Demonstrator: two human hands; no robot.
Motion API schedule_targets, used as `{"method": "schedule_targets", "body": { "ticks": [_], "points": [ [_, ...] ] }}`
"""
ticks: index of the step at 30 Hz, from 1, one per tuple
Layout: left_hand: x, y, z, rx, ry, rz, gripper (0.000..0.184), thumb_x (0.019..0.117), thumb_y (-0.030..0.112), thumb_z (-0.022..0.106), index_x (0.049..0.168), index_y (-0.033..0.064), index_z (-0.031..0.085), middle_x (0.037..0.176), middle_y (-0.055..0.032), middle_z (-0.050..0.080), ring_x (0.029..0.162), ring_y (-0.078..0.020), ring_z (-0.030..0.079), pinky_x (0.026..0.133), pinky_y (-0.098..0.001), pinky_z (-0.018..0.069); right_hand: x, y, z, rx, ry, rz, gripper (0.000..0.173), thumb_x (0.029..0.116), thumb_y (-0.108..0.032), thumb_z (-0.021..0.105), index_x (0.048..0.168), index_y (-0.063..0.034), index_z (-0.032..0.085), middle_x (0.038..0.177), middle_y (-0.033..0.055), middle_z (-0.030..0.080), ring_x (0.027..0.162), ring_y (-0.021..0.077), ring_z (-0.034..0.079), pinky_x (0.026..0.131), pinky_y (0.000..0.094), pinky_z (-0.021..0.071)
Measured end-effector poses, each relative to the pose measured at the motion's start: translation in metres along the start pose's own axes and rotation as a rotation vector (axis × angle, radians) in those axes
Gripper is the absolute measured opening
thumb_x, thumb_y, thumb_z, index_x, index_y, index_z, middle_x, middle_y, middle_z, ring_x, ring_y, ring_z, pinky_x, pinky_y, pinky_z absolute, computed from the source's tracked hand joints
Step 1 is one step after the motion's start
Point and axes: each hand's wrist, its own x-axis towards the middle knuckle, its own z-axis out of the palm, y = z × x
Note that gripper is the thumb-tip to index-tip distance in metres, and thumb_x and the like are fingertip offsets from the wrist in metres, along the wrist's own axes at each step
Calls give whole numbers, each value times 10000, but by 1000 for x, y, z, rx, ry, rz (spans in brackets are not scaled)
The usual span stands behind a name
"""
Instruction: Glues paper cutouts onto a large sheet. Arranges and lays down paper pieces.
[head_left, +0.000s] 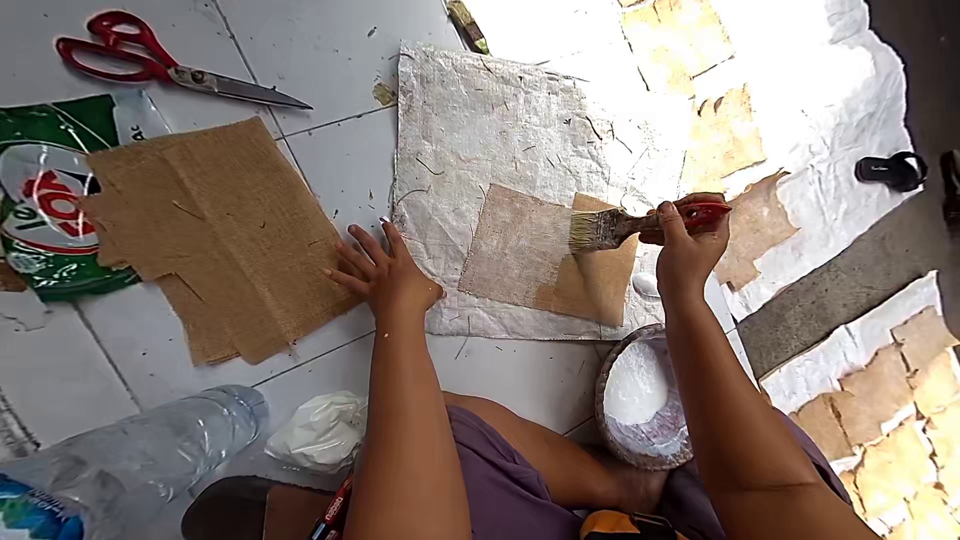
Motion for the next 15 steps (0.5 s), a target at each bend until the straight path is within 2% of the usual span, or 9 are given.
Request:
{"method": "schedule_targets", "body": {
  "ticks": [2,4,7,10,13,15],
  "points": [
    [1,1,-1,-1,-1,3,1334,724,327,926,1663,144,-3,1684,-261,-168,1527,-541,-153,1117,-803,-96,-3,-12,9,58,68,3,175,962,4,596,1069,-82,487,828,9,674,653,150,720,595,347,651],
    [0,1,1,10,-3,1,1339,719,339,928,1663,149,-2,1683,-262,-172,1528,-538,-152,1115,-807,-92,-9,0,23,96,62,29,171,965,-1,608,1073,-65,491,825,36,685,647,165,724,589,350,651],
    [-2,1,0,6,5,3,1330,723,328,925,1662,132,5,1685,-255,-174,1529,-533,-157,1117,-800,-99,-8,11,23,-49,4,-44,165,943,-42,646,1060,-57,531,833,-6,643,650,94,673,603,292,620],
    [-1,1,-1,0,3,4,1323,727,314,922,1662,133,5,1681,-262,-178,1527,-535,-162,1116,-800,-106,0,-16,24,-120,19,-109,144,935,-57,629,1047,-65,539,812,-20,634,642,78,662,592,279,605],
    [-1,1,0,-18,6,11,1338,710,308,932,1662,130,9,1679,-272,-173,1526,-540,-159,1114,-807,-106,3,-19,58,24,-9,-96,147,955,-26,617,1049,-59,509,821,22,639,644,119,680,575,308,620],
    [-3,1,-1,-18,3,4,1337,710,313,934,1663,140,12,1680,-272,-171,1527,-540,-153,1122,-800,-99,8,1,73,-68,-49,-112,122,961,-60,625,1051,-35,546,817,28,622,637,108,639,579,297,582]
  ]
}}
